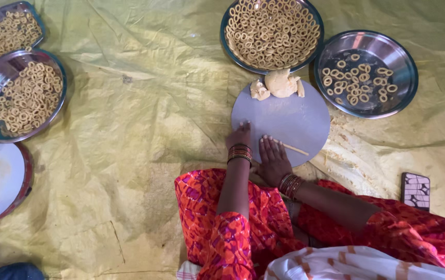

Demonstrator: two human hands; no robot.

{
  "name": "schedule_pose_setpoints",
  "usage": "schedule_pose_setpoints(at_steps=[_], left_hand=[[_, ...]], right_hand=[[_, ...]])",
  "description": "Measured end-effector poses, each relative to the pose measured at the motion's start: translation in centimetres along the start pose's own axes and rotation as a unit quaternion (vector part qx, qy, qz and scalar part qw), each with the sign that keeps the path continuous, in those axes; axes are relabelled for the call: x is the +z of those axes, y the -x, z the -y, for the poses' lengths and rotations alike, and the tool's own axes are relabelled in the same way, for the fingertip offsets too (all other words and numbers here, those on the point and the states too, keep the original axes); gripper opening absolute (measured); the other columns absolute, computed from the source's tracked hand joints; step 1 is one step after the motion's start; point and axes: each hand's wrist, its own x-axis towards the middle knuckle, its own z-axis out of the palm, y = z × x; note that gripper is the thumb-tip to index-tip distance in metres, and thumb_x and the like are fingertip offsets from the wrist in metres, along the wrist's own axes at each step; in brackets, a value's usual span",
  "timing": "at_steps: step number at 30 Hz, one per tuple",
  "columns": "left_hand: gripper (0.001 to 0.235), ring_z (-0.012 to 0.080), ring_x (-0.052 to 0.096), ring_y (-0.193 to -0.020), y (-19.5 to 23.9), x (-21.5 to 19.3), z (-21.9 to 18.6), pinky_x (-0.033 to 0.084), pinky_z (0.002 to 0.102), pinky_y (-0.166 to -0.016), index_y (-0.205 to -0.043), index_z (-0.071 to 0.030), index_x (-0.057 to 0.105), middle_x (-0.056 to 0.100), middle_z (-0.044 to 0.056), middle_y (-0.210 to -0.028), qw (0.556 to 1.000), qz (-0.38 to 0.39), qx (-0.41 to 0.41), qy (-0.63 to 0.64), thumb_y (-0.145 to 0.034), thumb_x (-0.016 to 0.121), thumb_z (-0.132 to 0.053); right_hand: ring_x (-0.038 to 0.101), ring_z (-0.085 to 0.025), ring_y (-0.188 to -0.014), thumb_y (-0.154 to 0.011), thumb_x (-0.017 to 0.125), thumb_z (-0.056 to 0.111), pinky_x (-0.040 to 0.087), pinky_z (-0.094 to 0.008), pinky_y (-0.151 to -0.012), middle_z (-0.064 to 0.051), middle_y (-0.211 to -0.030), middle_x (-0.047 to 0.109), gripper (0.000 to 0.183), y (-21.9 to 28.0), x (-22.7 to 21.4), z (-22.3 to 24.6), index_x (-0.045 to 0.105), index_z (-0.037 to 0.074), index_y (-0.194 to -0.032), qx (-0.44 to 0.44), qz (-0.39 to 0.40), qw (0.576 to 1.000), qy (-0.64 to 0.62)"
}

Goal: The person rolls small pieces of dough into thin ropes on a round board, then joins the ends to form rings. The finished rings are placed into metal bowls nearby.

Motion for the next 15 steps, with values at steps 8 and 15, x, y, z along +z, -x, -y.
schedule_pose_setpoints(at_steps=[8, 15], left_hand=[[0.063, 0.0257, 0.062, -0.122, 1.3, -0.4, -0.2, 0.056, 0.043, -0.093, -0.154, -0.036, 0.028, 0.039, -0.002, -0.158, 0.991, -0.059, 0.079, -0.09, -0.094, 0.04, -0.021], [0.047, 0.026, 0.067, -0.128, 0.8, -0.3, -0.6, 0.054, 0.041, -0.105, -0.159, -0.032, 0.042, 0.058, 0.004, -0.155, 1.0, -0.003, -0.011, -0.004, -0.118, 0.022, -0.044]], right_hand=[[0.007, -0.032, -0.157, -0.098, 0.044, 0.067, 0.002, -0.063, -0.123, -0.019, -0.168, 0.013, 0.097, -8.3, -3.4, -5.3, 0.012, -0.001, -0.159, 0.177, -0.049, 0.975, -0.124], [0.009, -0.033, -0.158, -0.095, 0.047, 0.065, 0.006, -0.055, -0.124, -0.022, -0.17, 0.013, 0.103, 0.0, 0.0, -1.0, 0.007, -0.003, -0.161, -0.044, -0.018, 0.993, 0.104]])
